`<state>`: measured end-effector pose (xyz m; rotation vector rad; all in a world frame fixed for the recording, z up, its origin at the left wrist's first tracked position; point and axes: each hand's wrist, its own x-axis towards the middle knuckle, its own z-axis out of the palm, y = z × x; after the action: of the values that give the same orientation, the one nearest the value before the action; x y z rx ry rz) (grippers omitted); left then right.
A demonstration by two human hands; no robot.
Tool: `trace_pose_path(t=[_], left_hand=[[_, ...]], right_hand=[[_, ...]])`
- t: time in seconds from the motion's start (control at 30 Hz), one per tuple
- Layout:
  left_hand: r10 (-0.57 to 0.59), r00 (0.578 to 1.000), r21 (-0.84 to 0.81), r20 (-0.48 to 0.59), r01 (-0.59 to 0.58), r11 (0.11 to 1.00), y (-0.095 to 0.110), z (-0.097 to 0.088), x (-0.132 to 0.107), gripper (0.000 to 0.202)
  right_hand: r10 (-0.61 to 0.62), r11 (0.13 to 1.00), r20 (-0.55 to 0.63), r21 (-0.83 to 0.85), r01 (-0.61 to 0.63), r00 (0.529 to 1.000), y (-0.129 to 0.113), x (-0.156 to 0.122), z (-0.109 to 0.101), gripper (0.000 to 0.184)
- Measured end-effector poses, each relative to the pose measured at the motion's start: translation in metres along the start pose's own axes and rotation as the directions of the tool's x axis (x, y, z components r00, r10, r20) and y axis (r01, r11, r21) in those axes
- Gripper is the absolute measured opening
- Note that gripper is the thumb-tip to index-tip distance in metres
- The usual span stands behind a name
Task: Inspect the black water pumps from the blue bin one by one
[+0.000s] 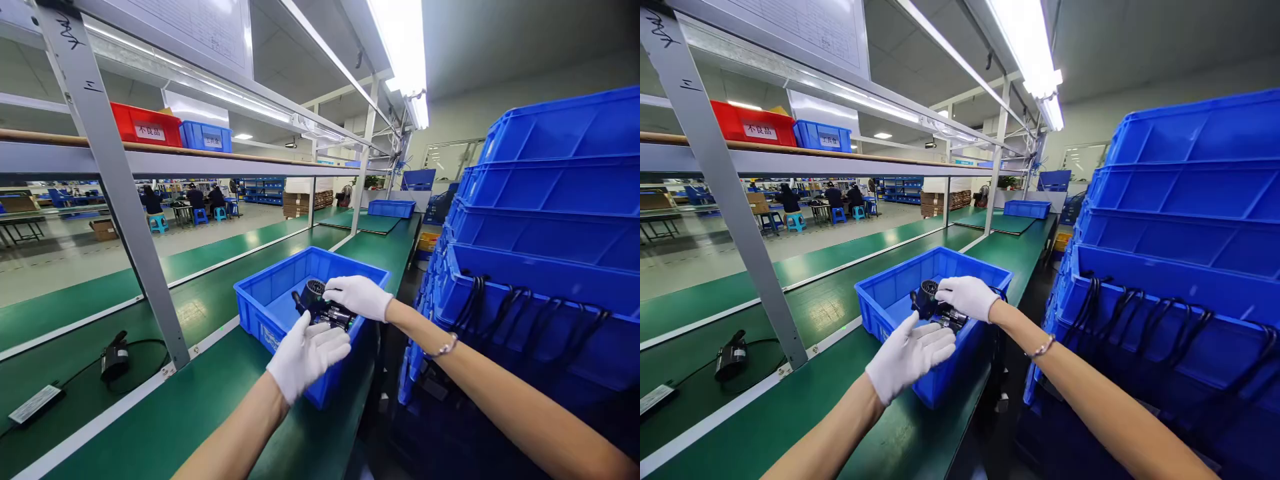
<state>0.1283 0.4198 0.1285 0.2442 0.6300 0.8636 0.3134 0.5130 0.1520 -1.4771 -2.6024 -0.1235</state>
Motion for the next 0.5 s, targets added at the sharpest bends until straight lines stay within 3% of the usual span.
trace_pose_path(t=[0.07,0.17,0.23,0.3,0.33,0.4,0.47,0.5], left_hand=[[0.001,0.999,-0.089,0.041,0.003,0.996,-0.007,0.011,0.010,0.076],[0.029,0.971,-0.272,0.237,0.037,0.961,-0.015,0.028,0.011,0.078],[0.056,0.947,-0.362,0.317,0.066,0.930,-0.022,0.038,0.004,0.071],[0.066,0.950,-0.370,0.306,0.055,0.928,-0.029,0.045,-0.007,0.069],[0.072,0.955,-0.349,0.289,0.035,0.937,-0.032,0.046,-0.012,0.070],[0.092,0.953,-0.300,0.288,-0.002,0.954,-0.038,0.045,-0.019,0.071],[0.125,0.927,-0.239,0.354,-0.040,0.970,-0.043,0.039,-0.021,0.067],[0.132,0.901,-0.194,0.413,-0.054,0.980,-0.045,0.033,-0.020,0.063]], right_hand=[[-0.059,0.998,-0.225,-0.039,0.051,0.973,-0.001,-0.022,-0.005,0.025],[-0.208,0.976,-0.531,-0.167,0.139,0.822,-0.019,-0.067,-0.012,0.034],[-0.278,0.956,-0.650,-0.258,0.139,0.708,-0.037,-0.101,-0.015,0.039],[-0.295,0.947,-0.680,-0.301,0.111,0.671,-0.056,-0.134,-0.014,0.038],[-0.244,0.965,-0.679,-0.241,0.104,0.692,-0.064,-0.149,-0.010,0.040],[-0.010,0.993,-0.562,0.092,0.074,0.827,-0.076,-0.176,0.004,0.038],[0.209,0.890,-0.272,0.452,-0.067,0.939,-0.084,-0.200,0.027,0.029],[0.257,0.827,-0.154,0.546,-0.135,0.954,-0.087,-0.211,0.041,0.026]])
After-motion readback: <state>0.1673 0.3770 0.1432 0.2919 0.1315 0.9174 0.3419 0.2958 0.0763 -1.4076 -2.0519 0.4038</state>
